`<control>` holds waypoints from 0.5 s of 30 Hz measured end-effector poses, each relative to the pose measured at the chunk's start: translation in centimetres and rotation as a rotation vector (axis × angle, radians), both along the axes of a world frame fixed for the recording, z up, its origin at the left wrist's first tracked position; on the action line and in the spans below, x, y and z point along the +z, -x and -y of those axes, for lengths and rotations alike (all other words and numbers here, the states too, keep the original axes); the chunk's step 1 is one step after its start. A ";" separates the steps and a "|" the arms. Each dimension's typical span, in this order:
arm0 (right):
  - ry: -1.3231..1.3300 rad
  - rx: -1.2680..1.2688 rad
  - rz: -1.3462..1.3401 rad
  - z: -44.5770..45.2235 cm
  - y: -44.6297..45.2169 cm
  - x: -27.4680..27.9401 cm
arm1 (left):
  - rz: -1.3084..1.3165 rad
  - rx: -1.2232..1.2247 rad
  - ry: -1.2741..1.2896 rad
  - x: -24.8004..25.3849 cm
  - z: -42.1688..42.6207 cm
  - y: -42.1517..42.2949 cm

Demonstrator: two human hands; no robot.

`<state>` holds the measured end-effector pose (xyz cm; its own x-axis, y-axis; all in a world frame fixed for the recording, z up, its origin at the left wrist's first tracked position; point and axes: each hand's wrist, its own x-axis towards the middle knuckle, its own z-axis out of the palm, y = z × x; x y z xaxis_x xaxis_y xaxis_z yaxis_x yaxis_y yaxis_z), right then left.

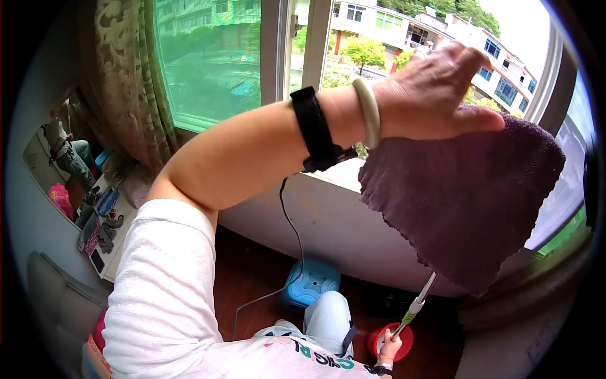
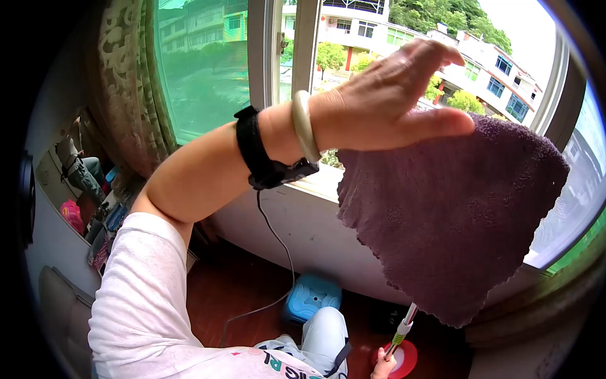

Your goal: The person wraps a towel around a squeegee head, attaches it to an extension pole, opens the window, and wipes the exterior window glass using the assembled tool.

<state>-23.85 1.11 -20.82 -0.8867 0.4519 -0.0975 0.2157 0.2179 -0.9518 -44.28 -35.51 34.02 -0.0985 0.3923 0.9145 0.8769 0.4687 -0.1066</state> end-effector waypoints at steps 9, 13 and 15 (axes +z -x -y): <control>0.143 0.004 0.014 2.8 0.1 4.7 | -0.058 1.276 0.609 3.1 20.5 12.5; 0.195 -0.004 0.030 4.7 1.2 5.2 | -0.133 1.291 1.106 2.9 20.4 14.8; 0.177 -0.023 0.015 4.9 2.1 4.6 | -0.014 1.416 1.198 3.5 19.4 17.1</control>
<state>-25.91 -3.80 -16.26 -0.8743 0.4464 -0.1907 0.2335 0.0425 -0.9714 -61.37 -54.91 37.55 -0.8856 0.3923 0.2484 -0.0574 0.4385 -0.8969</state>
